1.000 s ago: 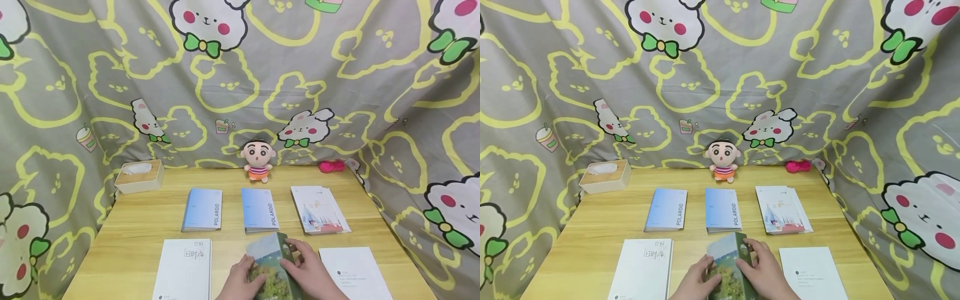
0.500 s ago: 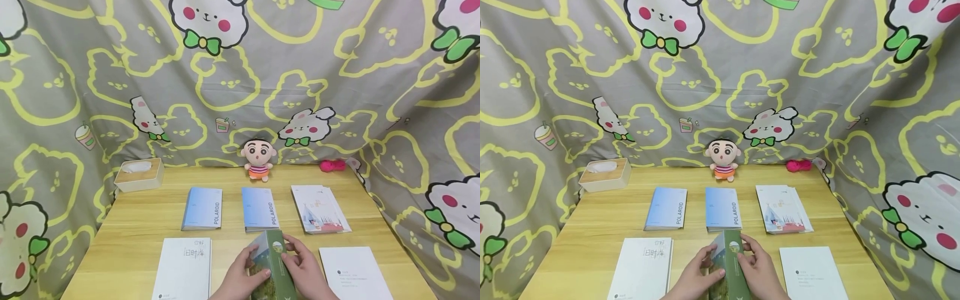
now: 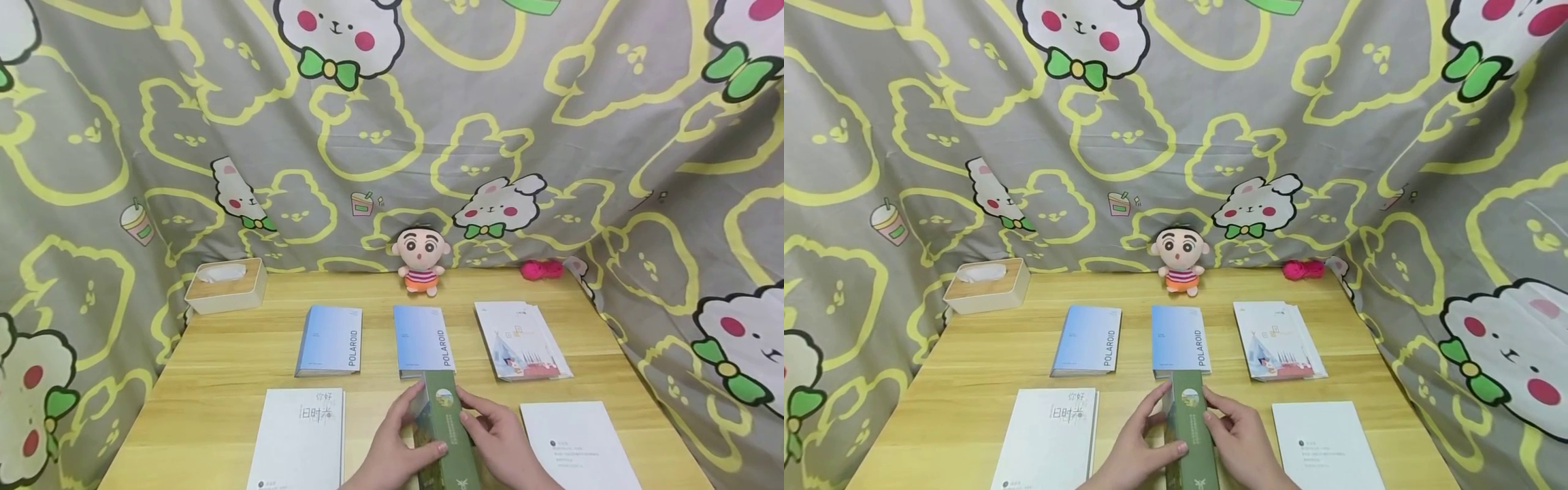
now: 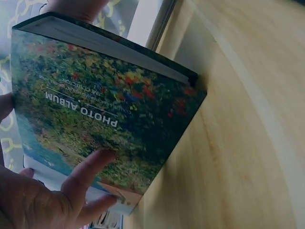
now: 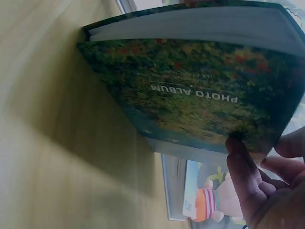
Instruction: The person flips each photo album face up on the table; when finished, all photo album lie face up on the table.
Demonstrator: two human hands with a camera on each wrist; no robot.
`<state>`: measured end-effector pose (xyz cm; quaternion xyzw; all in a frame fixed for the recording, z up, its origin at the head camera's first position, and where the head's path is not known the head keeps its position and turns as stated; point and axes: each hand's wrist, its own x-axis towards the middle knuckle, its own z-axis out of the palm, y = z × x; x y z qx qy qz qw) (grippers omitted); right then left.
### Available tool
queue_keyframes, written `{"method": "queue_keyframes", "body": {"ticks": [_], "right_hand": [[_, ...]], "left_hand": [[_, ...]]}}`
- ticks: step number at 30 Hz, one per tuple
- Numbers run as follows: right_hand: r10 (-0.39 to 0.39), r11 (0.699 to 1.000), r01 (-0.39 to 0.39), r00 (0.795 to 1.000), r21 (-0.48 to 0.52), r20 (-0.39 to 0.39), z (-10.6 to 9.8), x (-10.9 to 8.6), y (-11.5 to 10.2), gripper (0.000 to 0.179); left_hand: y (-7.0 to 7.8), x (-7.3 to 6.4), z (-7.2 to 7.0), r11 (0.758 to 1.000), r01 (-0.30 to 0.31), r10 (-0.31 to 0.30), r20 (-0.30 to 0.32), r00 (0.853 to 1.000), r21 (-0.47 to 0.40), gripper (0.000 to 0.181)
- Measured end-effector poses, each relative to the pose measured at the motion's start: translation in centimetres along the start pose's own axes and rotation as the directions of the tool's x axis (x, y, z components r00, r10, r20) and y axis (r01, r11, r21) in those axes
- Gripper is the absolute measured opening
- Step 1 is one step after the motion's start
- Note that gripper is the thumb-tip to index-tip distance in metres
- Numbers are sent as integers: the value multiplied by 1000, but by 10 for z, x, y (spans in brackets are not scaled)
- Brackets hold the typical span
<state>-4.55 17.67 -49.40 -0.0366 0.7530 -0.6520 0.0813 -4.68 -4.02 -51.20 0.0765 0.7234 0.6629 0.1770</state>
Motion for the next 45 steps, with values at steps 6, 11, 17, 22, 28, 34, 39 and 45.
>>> {"method": "queue_keyframes", "body": {"ticks": [6,11,17,22,28,34,39,45], "right_hand": [[-50,998,49,999,37,14,2,-1,1,45],[-51,998,49,998,38,47,1,0,4,45],[-78,997,73,981,33,178,-6,6,13,55],[-21,997,-4,946,76,324,-13,12,23,56],[67,993,-101,903,58,424,-18,13,33,54],[163,980,-199,857,21,489,-16,12,41,58],[210,956,-285,832,72,513,-12,10,43,62],[142,950,-270,823,158,551,-11,6,42,66]], "left_hand": [[0,1,-2,1000,-29,29,22,999,-3,93],[-2,0,-5,998,-33,34,26,999,-50,94],[-5,-1,-8,992,-59,63,40,997,-108,95],[-6,-1,-10,991,-70,75,48,996,-114,92],[-7,-4,-10,987,-24,32,45,998,-158,93],[-8,-5,-11,973,40,-27,61,998,-225,94],[-11,-3,-14,938,67,-22,133,991,-339,99],[-19,-2,-21,853,102,16,221,975,-511,106]]}}
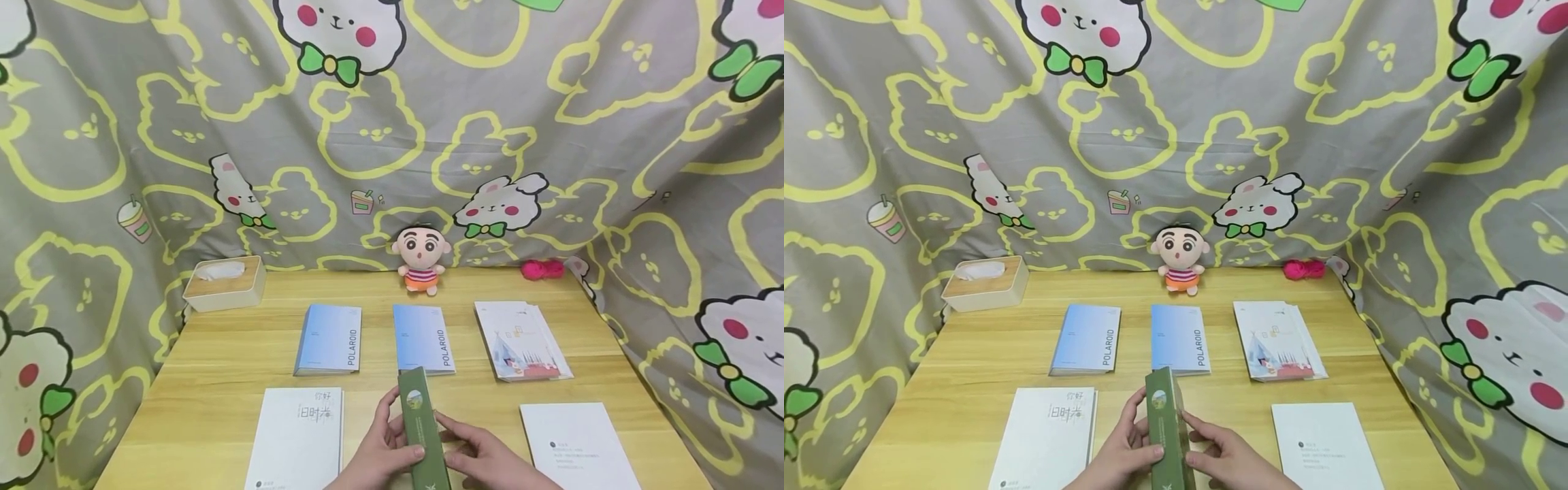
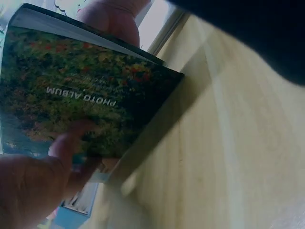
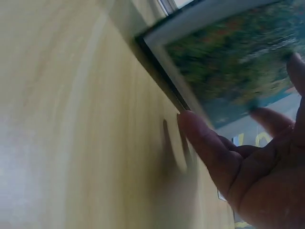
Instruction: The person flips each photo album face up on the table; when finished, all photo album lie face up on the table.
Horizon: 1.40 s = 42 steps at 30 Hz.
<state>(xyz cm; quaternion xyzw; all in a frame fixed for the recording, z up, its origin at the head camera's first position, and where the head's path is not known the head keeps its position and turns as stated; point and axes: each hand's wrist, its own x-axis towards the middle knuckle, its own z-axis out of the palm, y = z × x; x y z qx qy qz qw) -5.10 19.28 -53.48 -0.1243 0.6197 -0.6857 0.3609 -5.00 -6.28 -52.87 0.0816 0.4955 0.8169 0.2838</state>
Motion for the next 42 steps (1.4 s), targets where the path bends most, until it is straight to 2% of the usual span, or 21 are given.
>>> {"method": "queue_keyframes", "body": {"ticks": [5,9,13,19,22,26,27,28,29,32,33,34,35,36,39,42], "right_hand": [[-103,994,104,994,-36,35,-1,-2,4,68],[-147,981,145,989,-129,1,-4,-3,6,68],[-137,968,118,988,-220,-74,-6,-3,7,70],[-89,949,32,981,-314,-170,-6,-4,8,74],[-99,905,4,974,-425,-203,-5,-5,8,74],[-108,812,-54,965,-582,-240,-4,-6,7,75],[-97,796,-75,964,-601,-248,-4,-6,7,75],[-82,780,-95,964,-618,-252,-4,-6,6,75],[-66,765,-116,964,-634,-256,-4,-6,6,75],[-36,719,-157,965,-677,-262,-4,-5,6,75],[-32,705,-164,964,-690,-262,-4,-4,6,75],[-35,690,-167,964,-704,-263,-4,-4,6,76],[-40,680,-169,963,-713,-266,-4,-3,7,76],[-42,674,-170,963,-719,-267,-4,-3,7,76],[-48,663,-165,964,-730,-262,-4,-2,7,76],[-50,653,-162,966,-740,-255,-3,-2,6,75]], "left_hand": [[-5,2,-3,997,-17,22,69,997,-75,106],[-8,3,-4,992,-10,20,86,996,-124,104],[-8,3,-5,991,10,0,73,997,-131,100],[-7,1,-6,1000,-28,28,-15,1000,-12,95],[-6,-1,-7,999,-22,25,-87,996,37,94],[-6,-3,-11,990,38,-13,-184,983,137,92],[-6,-3,-13,980,72,-31,-212,977,188,89],[-5,-3,-14,958,110,-45,-240,970,264,85],[-5,-3,-16,925,150,-56,-267,962,349,81],[-3,-3,-17,779,254,-66,-328,942,573,71],[-2,-3,-17,739,273,-67,-336,939,616,69],[-2,-2,-17,711,282,-64,-340,938,644,69],[-1,-2,-17,709,284,-66,-340,938,646,70],[0,-1,-17,718,282,-71,-335,939,637,71],[1,-2,-17,759,278,-92,-326,941,589,75],[2,-4,-18,770,271,-83,-331,940,578,83]]}}
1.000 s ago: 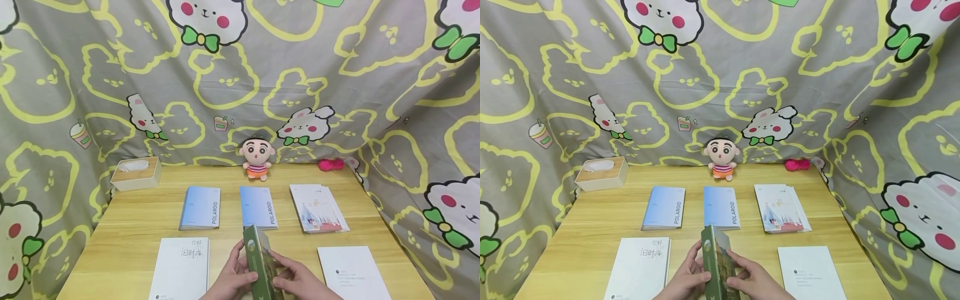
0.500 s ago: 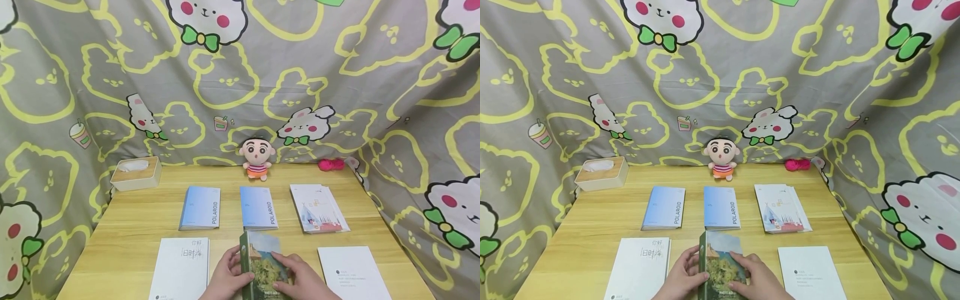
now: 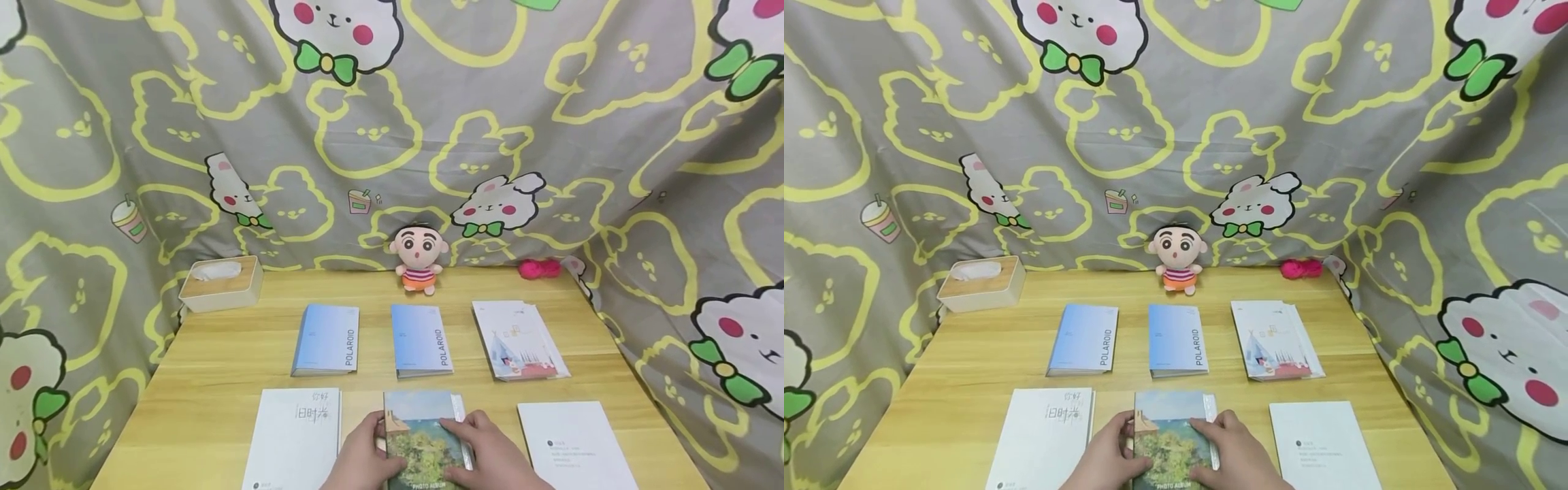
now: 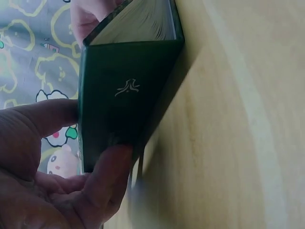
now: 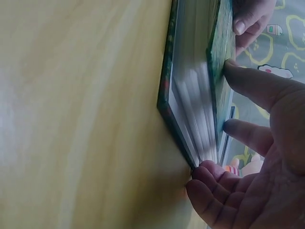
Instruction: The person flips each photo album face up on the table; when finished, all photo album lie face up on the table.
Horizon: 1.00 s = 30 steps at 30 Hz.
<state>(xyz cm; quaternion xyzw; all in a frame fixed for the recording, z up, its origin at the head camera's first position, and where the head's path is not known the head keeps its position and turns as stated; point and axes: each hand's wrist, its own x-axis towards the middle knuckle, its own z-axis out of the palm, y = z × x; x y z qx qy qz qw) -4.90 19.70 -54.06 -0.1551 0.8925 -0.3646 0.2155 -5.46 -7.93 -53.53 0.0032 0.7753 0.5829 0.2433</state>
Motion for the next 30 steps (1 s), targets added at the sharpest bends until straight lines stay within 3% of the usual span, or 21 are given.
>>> {"method": "queue_keyframes", "body": {"ticks": [10,13,15,17,20,24,26,28,30], "right_hand": [[-8,1000,8,1000,-23,-5,1,-2,-2,75],[-16,1000,16,1000,-27,-8,1,-2,-3,75],[-24,999,23,999,-45,-26,-1,-2,-2,76],[-33,997,29,998,-65,-59,-5,-4,-2,77],[-45,995,30,987,-100,-153,-13,-10,-2,77],[-49,991,6,945,-132,-324,-28,-21,0,66],[-33,992,-20,917,-127,-398,-37,-29,6,62],[-27,990,-41,884,-135,-466,-46,-38,15,59],[-28,984,-66,859,-165,-511,-55,-47,30,58]], "left_hand": [[3,-2,-1,999,-18,19,-16,1000,50,106],[6,0,-2,990,-21,28,-50,998,141,113],[11,0,-3,975,-52,75,-100,992,216,116],[18,0,-3,955,-87,137,-159,978,284,114],[33,2,2,931,-167,256,-251,934,326,99],[56,11,21,901,-291,385,-282,879,323,75],[67,15,36,902,-329,398,-241,885,280,69],[75,19,54,923,-327,362,-166,917,204,68],[81,23,74,951,-282,294,-87,952,130,71]]}}
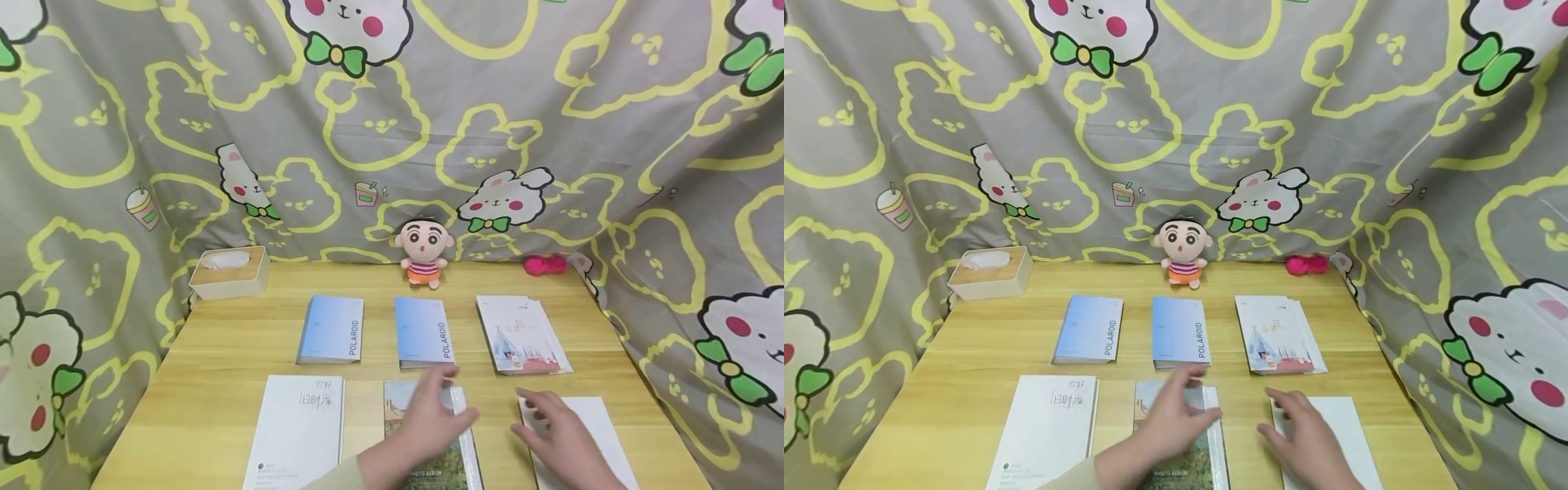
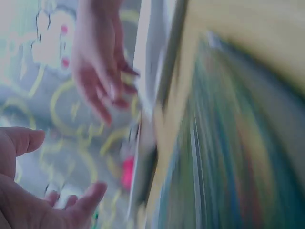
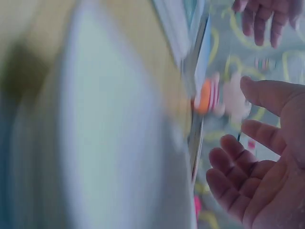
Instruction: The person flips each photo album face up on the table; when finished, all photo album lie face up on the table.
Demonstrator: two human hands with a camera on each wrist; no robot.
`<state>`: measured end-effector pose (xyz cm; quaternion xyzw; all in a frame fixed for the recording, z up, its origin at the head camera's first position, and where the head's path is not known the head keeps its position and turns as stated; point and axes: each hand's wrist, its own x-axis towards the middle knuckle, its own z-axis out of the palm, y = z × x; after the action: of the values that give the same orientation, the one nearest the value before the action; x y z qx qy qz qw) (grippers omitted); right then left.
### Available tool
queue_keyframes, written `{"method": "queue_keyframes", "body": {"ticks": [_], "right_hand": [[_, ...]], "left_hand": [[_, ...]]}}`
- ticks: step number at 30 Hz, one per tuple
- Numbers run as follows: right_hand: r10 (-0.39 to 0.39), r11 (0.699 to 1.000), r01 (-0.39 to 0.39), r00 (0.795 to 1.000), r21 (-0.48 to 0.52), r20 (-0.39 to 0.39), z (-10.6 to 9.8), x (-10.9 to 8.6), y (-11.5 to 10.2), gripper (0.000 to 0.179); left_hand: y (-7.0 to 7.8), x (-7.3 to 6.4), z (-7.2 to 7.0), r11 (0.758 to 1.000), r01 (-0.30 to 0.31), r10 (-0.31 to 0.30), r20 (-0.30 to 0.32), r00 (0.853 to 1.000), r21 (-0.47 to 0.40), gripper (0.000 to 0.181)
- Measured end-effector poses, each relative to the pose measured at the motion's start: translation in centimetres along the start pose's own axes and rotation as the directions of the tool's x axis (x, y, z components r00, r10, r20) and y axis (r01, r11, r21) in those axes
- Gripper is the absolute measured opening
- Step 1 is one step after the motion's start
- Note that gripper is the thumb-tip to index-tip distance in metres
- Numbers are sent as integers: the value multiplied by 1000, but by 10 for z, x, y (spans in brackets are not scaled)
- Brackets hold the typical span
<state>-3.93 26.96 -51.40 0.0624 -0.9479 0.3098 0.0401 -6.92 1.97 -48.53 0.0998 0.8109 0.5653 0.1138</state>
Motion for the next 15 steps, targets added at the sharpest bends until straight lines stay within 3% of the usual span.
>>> {"method": "queue_keyframes", "body": {"ticks": [2,4,6,8,9,12,13,15], "right_hand": [[2,999,-5,998,-54,-58,-9,-3,18,58],[27,993,-36,996,-110,-84,-21,-6,37,61],[115,981,-123,992,-148,-58,-36,-6,52,66],[244,955,-240,970,-176,-4,-51,-5,66,76],[326,931,-313,944,-185,41,-59,-5,72,83],[534,840,-498,828,-216,172,-74,-5,90,107],[570,819,-529,795,-223,206,-76,-6,96,114],[611,792,-566,743,-231,272,-77,-10,107,123]], "left_hand": [[4,5,21,997,68,-65,88,994,-34,77],[7,9,43,994,106,-107,163,981,12,82],[9,13,62,990,122,-136,225,965,76,82],[7,20,79,996,57,-74,302,950,64,74],[6,23,85,999,21,-34,337,941,41,70],[4,30,96,994,-51,89,433,897,-97,62],[4,32,99,988,-66,125,460,879,-141,61],[6,32,101,988,-57,121,487,865,-145,62]]}}
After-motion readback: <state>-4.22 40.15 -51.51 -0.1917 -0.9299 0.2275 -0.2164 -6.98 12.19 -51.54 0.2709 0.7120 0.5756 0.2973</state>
